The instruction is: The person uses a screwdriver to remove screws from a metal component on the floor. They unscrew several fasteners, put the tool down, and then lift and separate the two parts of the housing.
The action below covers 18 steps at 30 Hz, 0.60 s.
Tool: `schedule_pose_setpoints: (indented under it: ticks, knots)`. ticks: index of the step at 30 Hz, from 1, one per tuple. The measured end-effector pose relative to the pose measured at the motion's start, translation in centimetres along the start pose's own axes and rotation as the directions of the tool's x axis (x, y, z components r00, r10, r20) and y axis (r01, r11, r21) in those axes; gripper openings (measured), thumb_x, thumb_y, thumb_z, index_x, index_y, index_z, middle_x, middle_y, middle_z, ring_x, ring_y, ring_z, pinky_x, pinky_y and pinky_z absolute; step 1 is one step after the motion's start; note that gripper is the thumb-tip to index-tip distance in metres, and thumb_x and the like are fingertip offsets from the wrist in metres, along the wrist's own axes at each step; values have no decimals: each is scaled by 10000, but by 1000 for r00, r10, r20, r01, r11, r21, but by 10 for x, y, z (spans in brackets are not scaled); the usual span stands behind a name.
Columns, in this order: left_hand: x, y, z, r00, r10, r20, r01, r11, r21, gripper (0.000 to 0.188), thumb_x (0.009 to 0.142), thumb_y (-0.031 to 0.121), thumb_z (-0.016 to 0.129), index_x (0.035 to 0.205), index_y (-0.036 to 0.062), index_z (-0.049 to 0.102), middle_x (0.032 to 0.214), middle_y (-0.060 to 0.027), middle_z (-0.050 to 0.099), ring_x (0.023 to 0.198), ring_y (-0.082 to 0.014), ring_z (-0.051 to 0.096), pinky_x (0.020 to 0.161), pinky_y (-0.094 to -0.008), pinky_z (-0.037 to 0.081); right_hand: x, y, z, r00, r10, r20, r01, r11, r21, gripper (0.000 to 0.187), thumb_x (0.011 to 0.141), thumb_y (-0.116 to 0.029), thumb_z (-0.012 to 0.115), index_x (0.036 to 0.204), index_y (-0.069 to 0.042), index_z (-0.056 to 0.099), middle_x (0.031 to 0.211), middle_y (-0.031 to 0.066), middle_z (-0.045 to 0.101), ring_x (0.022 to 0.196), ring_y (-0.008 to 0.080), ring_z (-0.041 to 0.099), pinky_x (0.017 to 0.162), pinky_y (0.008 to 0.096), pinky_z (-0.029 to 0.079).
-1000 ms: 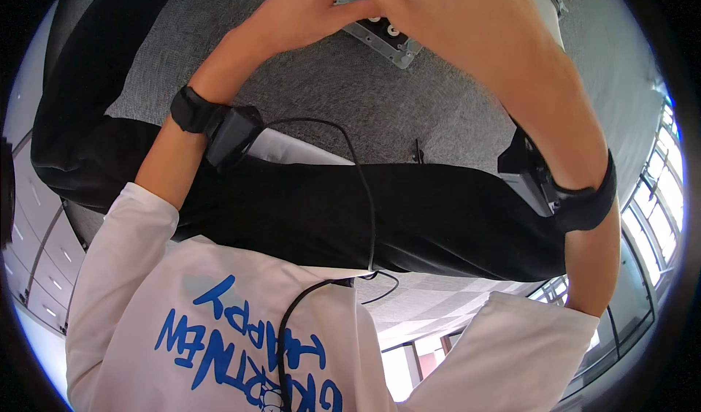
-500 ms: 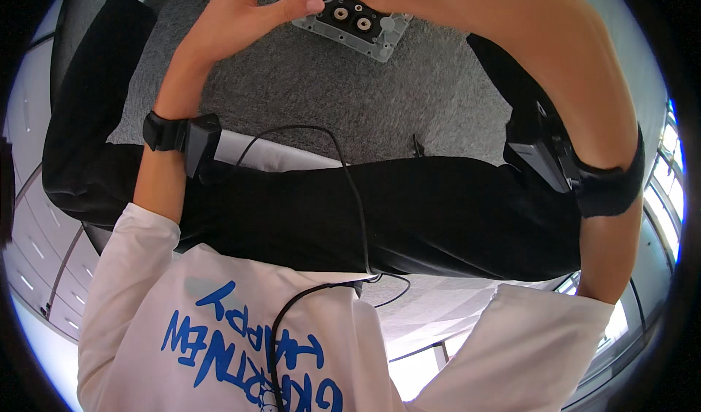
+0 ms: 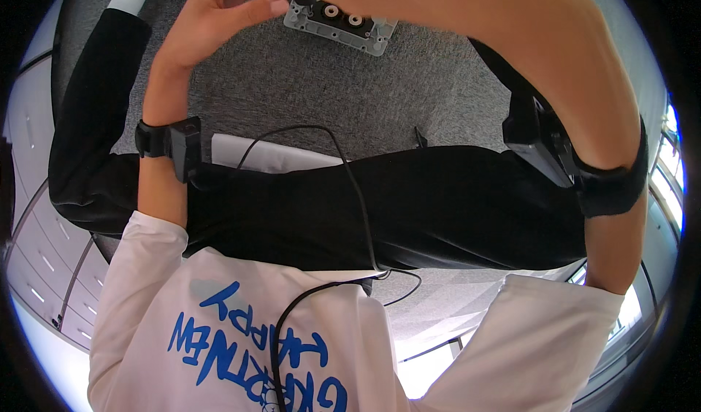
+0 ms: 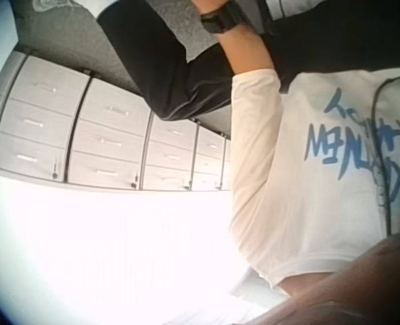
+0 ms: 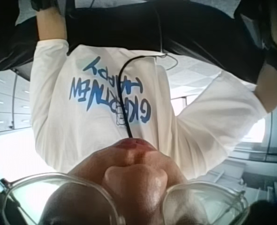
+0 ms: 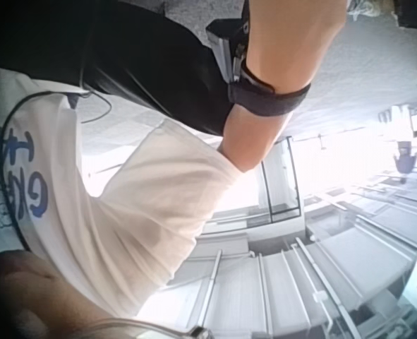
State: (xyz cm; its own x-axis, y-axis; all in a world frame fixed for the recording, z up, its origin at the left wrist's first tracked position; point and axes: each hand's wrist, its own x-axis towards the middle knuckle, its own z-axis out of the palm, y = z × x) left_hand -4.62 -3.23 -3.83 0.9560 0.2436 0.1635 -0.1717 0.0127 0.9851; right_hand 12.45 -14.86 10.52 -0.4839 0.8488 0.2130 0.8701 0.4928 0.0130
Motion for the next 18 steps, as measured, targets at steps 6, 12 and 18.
schedule_pose_setpoints:
  ticks: [6, 12, 18]
  knots:
    - [5, 12, 15, 999, 30, 41, -29, 999, -18, 465, 930, 33, 726, 1367, 27, 569, 1255, -62, 653, 1134, -120, 599, 972, -295, 499, -1, 5, -9, 906, 206, 369, -135, 968, -210, 380, 830, -270, 822, 1083, -57, 634, 954, 86, 535, 679, 233, 605, 589, 323, 497]
    - [-6, 8, -6, 978, -203, 53, 204, 979, -14, 463, 928, 21, 720, 1366, 34, 571, 1266, -57, 654, 1124, -131, 609, 985, -312, 493, -5, 6, -4, 992, -98, -83, 121, 931, 345, 317, 858, -252, 794, 1036, -60, 615, 929, 79, 525, 653, 232, 582, 570, 329, 481]
    - [5, 6, 17, 998, 60, -19, -60, 998, -4, 423, 923, 3, 708, 1329, 15, 588, 1209, -48, 673, 1072, -155, 639, 958, -334, 512, -3, 5, -14, 951, 86, 298, -72, 996, -58, 308, 860, -229, 793, 1018, -41, 608, 940, 80, 522, 667, 239, 601, 572, 332, 481]
